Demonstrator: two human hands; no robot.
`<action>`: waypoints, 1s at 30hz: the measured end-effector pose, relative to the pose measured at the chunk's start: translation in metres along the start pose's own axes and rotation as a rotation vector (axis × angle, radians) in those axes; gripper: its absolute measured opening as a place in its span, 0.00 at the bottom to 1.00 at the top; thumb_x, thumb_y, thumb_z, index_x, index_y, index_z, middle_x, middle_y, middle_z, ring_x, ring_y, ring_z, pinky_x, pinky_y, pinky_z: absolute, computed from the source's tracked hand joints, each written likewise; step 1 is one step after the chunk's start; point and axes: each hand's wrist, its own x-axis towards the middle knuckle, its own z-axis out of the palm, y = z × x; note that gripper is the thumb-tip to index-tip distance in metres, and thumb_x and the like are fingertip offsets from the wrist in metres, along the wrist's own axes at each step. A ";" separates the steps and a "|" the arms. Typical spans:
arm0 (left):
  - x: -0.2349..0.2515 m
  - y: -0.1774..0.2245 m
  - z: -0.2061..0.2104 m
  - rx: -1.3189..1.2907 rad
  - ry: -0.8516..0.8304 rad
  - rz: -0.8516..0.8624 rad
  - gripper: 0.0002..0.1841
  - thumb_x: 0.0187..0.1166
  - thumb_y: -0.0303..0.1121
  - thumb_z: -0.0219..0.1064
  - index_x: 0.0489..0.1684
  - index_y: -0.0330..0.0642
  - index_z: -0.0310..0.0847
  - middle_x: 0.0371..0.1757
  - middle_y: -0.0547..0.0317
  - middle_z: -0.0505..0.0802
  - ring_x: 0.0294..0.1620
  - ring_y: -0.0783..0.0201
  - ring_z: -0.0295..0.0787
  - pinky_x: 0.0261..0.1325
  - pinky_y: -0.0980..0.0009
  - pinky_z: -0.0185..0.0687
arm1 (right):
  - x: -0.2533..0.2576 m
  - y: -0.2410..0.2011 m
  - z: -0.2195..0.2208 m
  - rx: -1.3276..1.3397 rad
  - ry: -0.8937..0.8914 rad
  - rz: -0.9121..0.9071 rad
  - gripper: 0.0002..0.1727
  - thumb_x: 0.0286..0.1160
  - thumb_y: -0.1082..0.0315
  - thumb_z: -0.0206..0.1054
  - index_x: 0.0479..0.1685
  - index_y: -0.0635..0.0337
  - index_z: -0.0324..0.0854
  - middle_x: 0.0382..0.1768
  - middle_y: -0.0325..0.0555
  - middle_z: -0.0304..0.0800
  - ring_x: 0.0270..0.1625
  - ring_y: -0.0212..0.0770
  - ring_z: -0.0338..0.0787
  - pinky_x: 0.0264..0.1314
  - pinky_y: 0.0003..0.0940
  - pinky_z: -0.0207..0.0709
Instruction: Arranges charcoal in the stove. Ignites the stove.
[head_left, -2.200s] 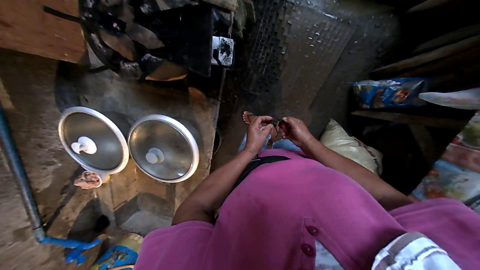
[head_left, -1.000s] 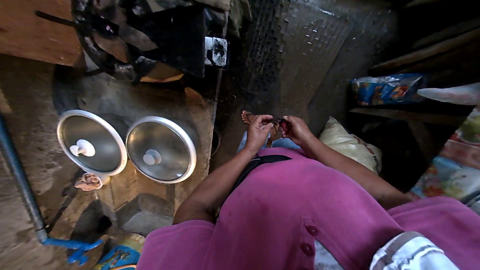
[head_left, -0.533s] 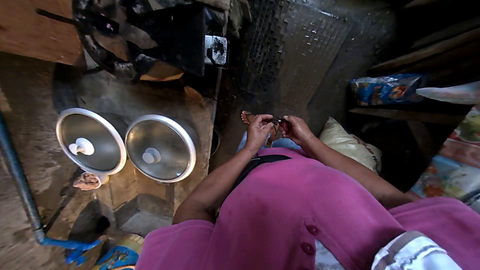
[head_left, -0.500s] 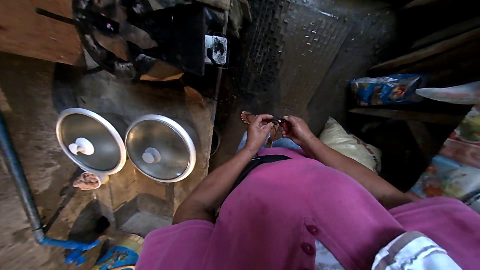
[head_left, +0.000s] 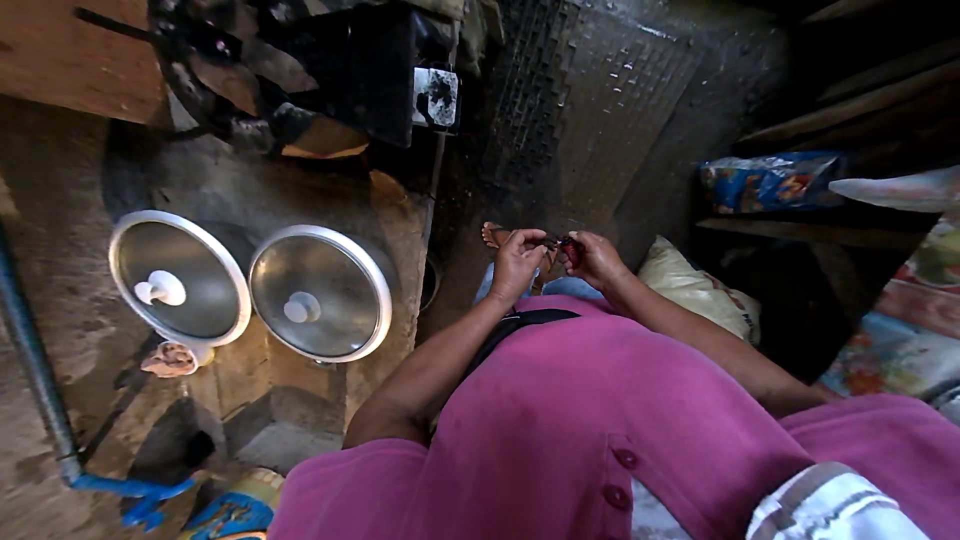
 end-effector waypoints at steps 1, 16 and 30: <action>0.000 -0.002 0.000 -0.010 0.005 -0.001 0.14 0.75 0.17 0.68 0.57 0.28 0.83 0.58 0.44 0.89 0.49 0.63 0.90 0.56 0.68 0.90 | 0.000 0.000 0.000 -0.004 -0.002 0.001 0.18 0.94 0.56 0.47 0.47 0.57 0.79 0.29 0.41 0.84 0.22 0.34 0.81 0.22 0.28 0.76; 0.000 -0.003 -0.002 0.000 0.005 -0.013 0.14 0.75 0.18 0.68 0.58 0.29 0.83 0.58 0.44 0.88 0.48 0.62 0.90 0.55 0.67 0.89 | -0.011 -0.003 0.005 -0.071 -0.005 -0.015 0.18 0.92 0.55 0.47 0.52 0.57 0.77 0.29 0.40 0.83 0.22 0.30 0.79 0.22 0.25 0.73; -0.001 -0.004 -0.003 0.012 0.016 -0.002 0.14 0.75 0.18 0.69 0.58 0.29 0.83 0.57 0.44 0.89 0.47 0.63 0.90 0.55 0.68 0.89 | -0.001 0.004 0.003 -0.022 0.025 -0.050 0.15 0.91 0.60 0.49 0.46 0.57 0.79 0.28 0.40 0.83 0.21 0.33 0.79 0.21 0.27 0.74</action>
